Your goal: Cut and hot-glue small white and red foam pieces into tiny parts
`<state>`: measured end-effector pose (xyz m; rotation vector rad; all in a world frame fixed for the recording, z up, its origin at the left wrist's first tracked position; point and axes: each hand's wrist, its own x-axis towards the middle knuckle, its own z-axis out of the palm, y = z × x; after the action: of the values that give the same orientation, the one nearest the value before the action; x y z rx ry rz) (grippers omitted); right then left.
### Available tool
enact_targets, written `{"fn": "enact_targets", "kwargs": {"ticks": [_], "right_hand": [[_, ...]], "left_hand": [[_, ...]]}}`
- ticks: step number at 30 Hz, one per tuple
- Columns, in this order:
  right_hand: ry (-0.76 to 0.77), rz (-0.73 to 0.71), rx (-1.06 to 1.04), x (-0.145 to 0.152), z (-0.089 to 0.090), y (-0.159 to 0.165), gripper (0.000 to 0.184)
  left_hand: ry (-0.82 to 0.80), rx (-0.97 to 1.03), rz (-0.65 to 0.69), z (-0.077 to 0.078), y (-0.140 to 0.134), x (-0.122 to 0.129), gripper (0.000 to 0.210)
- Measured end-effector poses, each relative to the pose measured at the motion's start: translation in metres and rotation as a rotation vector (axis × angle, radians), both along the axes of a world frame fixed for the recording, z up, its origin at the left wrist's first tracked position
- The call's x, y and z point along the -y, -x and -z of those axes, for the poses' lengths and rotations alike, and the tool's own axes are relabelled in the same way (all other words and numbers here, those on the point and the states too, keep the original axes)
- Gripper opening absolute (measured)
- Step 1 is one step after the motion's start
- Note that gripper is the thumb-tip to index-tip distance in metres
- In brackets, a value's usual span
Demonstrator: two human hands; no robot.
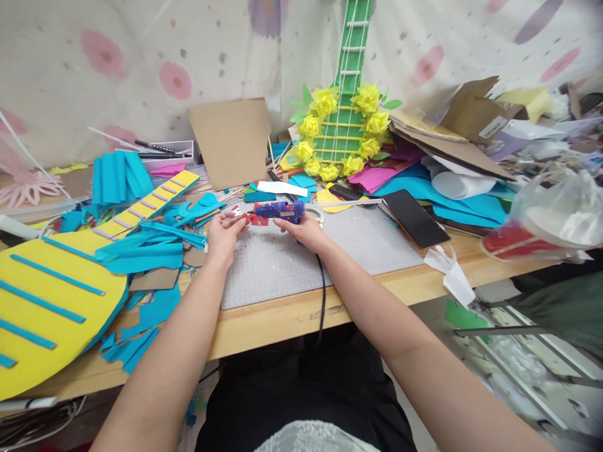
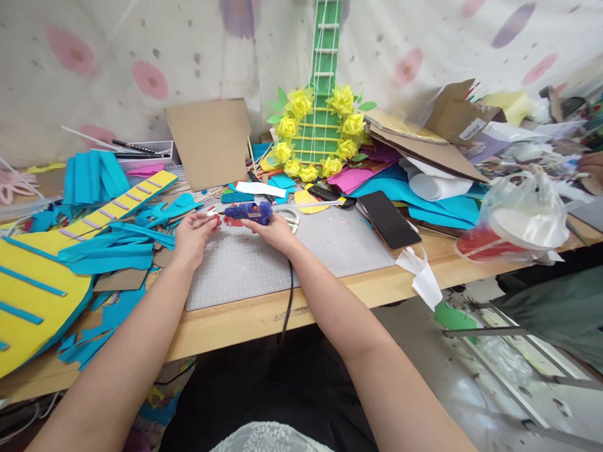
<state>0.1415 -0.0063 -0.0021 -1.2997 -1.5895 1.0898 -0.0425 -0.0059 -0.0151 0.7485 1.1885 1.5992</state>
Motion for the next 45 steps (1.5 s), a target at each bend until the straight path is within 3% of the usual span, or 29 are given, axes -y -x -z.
{"fn": "enact_targets", "kwargs": {"ticks": [21,25,28,32,36,41,45], "right_hand": [[0.005,0.04,0.016,0.0,0.002,0.001,0.04],[-0.005,0.134,0.005,-0.005,-0.002,-0.005,0.04],[-0.055,0.282,0.006,-0.016,-0.009,-0.025,0.042],[-0.088,0.447,0.12,-0.029,-0.016,-0.067,0.048],[-0.053,0.513,0.347,-0.031,-0.008,-0.095,0.051],[0.026,0.529,0.567,-0.031,0.007,-0.098,0.056],[-0.048,0.5,0.597,-0.028,0.009,-0.096,0.053]], "left_hand": [[0.006,-0.004,0.005,-0.002,-0.001,0.0,0.031],[0.006,0.021,0.017,-0.003,-0.001,0.001,0.03],[0.009,0.047,0.006,-0.003,0.0,0.001,0.03],[0.016,0.079,-0.009,-0.004,0.0,0.0,0.029],[0.019,0.078,-0.025,-0.003,-0.001,-0.002,0.028],[0.015,0.085,-0.056,-0.003,-0.003,-0.002,0.028],[0.005,0.108,-0.017,-0.003,-0.004,0.001,0.031]]}}
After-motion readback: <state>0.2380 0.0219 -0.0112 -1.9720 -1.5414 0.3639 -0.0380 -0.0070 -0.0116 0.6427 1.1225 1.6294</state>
